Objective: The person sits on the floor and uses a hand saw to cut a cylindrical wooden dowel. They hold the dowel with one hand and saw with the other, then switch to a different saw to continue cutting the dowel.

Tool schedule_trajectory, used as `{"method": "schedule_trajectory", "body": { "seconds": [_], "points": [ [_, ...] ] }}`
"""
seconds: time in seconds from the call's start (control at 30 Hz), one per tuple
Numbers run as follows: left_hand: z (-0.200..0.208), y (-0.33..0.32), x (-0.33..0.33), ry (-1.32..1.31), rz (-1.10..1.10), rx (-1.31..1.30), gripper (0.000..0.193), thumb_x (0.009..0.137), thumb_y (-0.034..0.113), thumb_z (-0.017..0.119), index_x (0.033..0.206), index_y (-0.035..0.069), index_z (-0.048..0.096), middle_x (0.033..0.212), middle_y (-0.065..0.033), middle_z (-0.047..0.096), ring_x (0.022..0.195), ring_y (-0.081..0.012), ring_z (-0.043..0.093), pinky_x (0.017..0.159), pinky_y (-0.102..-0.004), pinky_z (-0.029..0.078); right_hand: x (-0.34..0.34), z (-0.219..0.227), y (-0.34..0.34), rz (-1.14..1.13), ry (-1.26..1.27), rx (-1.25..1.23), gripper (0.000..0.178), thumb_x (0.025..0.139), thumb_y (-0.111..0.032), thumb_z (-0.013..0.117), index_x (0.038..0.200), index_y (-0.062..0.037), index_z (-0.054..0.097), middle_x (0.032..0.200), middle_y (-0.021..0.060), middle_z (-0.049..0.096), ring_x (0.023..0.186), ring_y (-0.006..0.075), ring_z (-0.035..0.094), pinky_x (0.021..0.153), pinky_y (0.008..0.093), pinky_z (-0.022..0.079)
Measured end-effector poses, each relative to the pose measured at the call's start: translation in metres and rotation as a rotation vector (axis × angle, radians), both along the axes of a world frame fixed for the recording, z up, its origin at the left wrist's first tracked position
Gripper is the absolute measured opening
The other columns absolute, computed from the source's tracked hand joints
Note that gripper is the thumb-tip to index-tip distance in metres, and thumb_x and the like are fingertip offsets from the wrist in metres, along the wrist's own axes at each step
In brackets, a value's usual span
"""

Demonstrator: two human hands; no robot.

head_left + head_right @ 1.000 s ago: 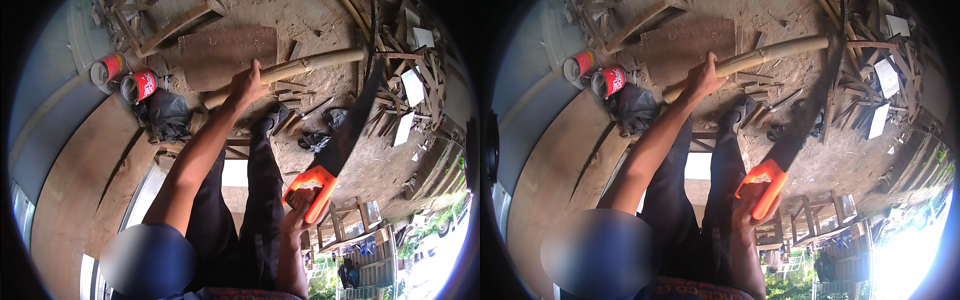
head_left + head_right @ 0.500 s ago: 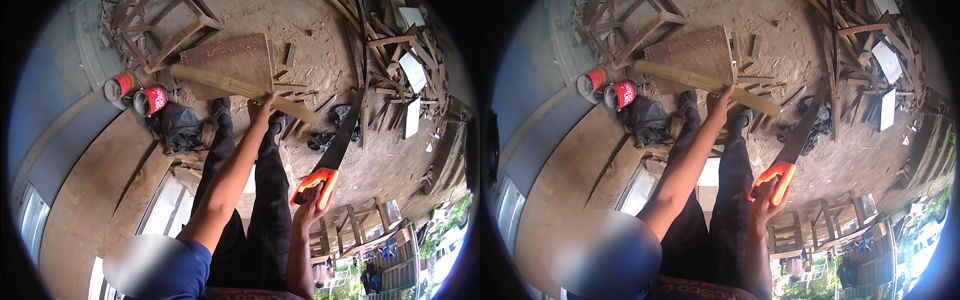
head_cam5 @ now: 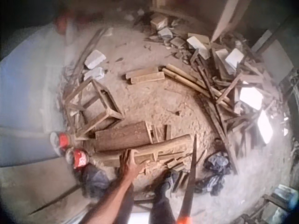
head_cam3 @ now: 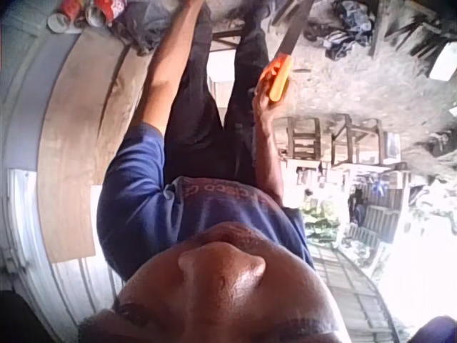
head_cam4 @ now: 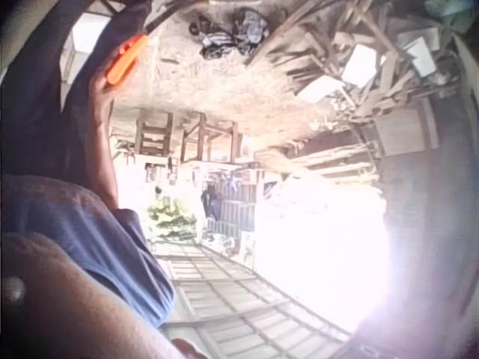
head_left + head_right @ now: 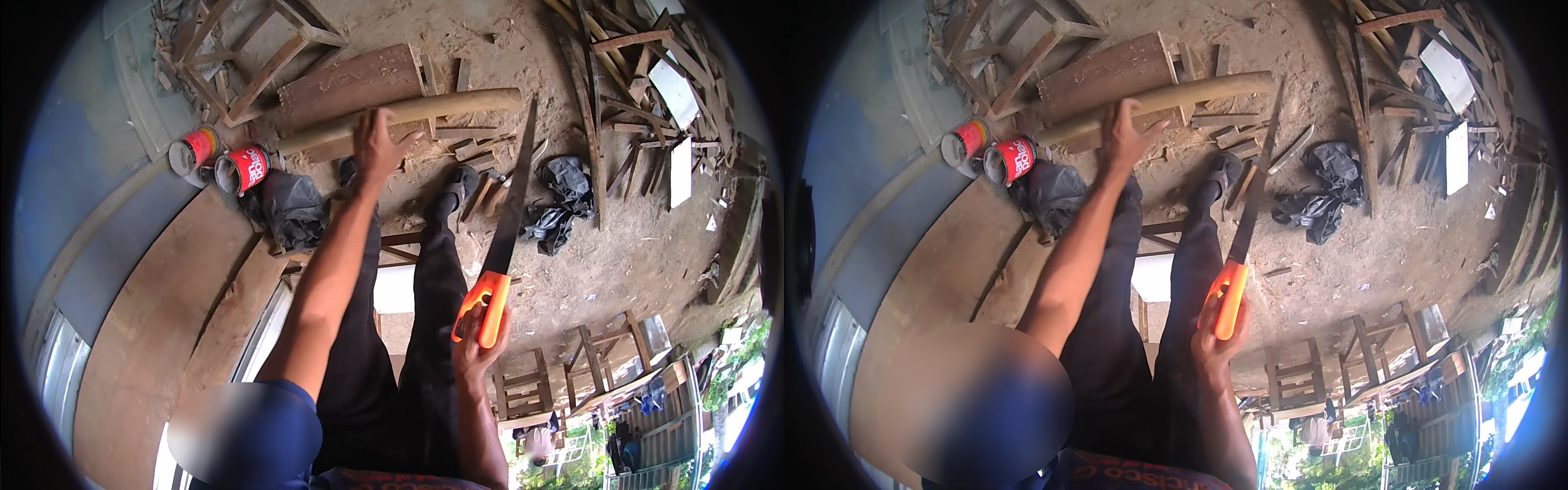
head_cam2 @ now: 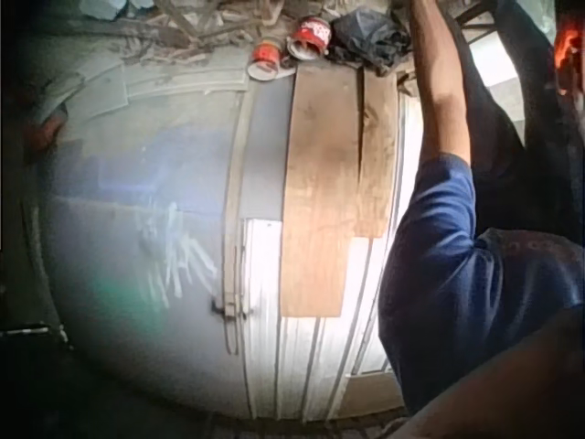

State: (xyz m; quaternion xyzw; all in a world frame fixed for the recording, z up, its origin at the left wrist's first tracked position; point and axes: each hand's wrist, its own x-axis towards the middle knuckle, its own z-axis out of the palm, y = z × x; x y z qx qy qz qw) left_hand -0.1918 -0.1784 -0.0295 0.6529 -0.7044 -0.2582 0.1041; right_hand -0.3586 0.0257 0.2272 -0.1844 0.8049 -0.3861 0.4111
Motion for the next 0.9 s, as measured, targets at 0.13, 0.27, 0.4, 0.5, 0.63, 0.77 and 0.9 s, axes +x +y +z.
{"method": "schedule_trajectory", "body": {
  "seconds": [0.13, 0.27, 0.4, 0.5, 0.63, 0.77, 0.9],
  "points": [
    [-0.016, -0.015, 0.049, -0.27, -0.157, -0.206, 0.069, 0.082, 0.05, 0.076, 0.129, 0.006, 0.053, 0.132, -0.018, 0.055, 0.127, -0.0329, 0.05, 0.109, -0.0531, 0.033, 0.004, -0.001, -0.001, 0.032, -0.023, 0.027, 0.02, 0.097, -0.011, 0.062, 0.111, 0.0008, 0.054, 0.076, 0.002, 0.056, 0.057, 0.0061, 0.05, 0.051, 0.0212, 0.04],
    [-0.04, -0.036, 0.059, -0.042, -0.136, 0.099, 0.055, 0.087, 0.034, 0.074, 0.13, 0.008, 0.052, 0.13, -0.0175, 0.056, 0.126, -0.0351, 0.05, 0.107, -0.0518, 0.036, 0.001, -0.004, -0.003, 0.136, 0.042, 0.038, 0.022, 0.097, -0.011, 0.063, 0.112, 0.0024, 0.055, 0.082, 0.0041, 0.057, 0.065, 0.0079, 0.052, 0.057, 0.0229, 0.042],
    [-0.045, -0.043, 0.028, -0.059, -0.231, 0.028, 0.057, 0.08, 0.031, 0.08, 0.126, 0.009, 0.053, 0.123, -0.0141, 0.057, 0.116, -0.0361, 0.054, 0.101, -0.0487, 0.041, 0.002, -0.004, 0.002, 0.048, -0.09, 0.099, 0.023, 0.095, -0.009, 0.064, 0.112, 0.0034, 0.056, 0.087, 0.0069, 0.058, 0.071, 0.0101, 0.053, 0.062, 0.0249, 0.044],
    [-0.038, -0.033, 0.001, -0.098, -0.247, 0.036, 0.066, 0.075, 0.041, 0.083, 0.126, 0.011, 0.052, 0.121, -0.0118, 0.055, 0.114, -0.0348, 0.053, 0.099, -0.0478, 0.041, -0.003, -0.006, 0.003, 0.146, -0.039, 0.062, 0.022, 0.094, -0.007, 0.065, 0.111, 0.0031, 0.057, 0.088, 0.0075, 0.059, 0.071, 0.0105, 0.054, 0.062, 0.0252, 0.045],
    [-0.06, -0.006, -0.014, -0.186, -0.223, -0.05, 0.069, 0.078, 0.047, 0.079, 0.132, 0.012, 0.053, 0.128, -0.0115, 0.054, 0.122, -0.0328, 0.052, 0.101, -0.0516, 0.04, -0.004, -0.001, -0.012, 0.198, -0.01, 0.045, 0.023, 0.092, -0.005, 0.066, 0.111, 0.0036, 0.057, 0.086, 0.0083, 0.063, 0.069, 0.0108, 0.057, 0.061, 0.0258, 0.047],
    [-0.062, -0.003, -0.012, -0.256, -0.184, 0.011, 0.061, 0.086, 0.049, 0.071, 0.131, 0.013, 0.055, 0.132, -0.0106, 0.053, 0.123, -0.0327, 0.051, 0.1, -0.0529, 0.039, -0.007, 0.001, -0.03, 0.375, 0.123, 0.034, 0.023, 0.092, -0.005, 0.067, 0.111, 0.0029, 0.057, 0.084, 0.0106, 0.066, 0.07, 0.0131, 0.062, 0.062, 0.0283, 0.05],
    [-0.041, -0.017, -0.013, -0.18, -0.162, -0.038, 0.048, 0.093, 0.049, 0.06, 0.126, 0.013, 0.058, 0.129, -0.0118, 0.054, 0.119, -0.0325, 0.054, 0.097, -0.0543, 0.039, -0.009, -0.002, -0.029, 0.427, 0.06, 0.113, 0.025, 0.091, -0.006, 0.068, 0.113, 0.0014, 0.057, 0.083, 0.0133, 0.067, 0.069, 0.019, 0.068, 0.062, 0.029, 0.052]
  ]
}}
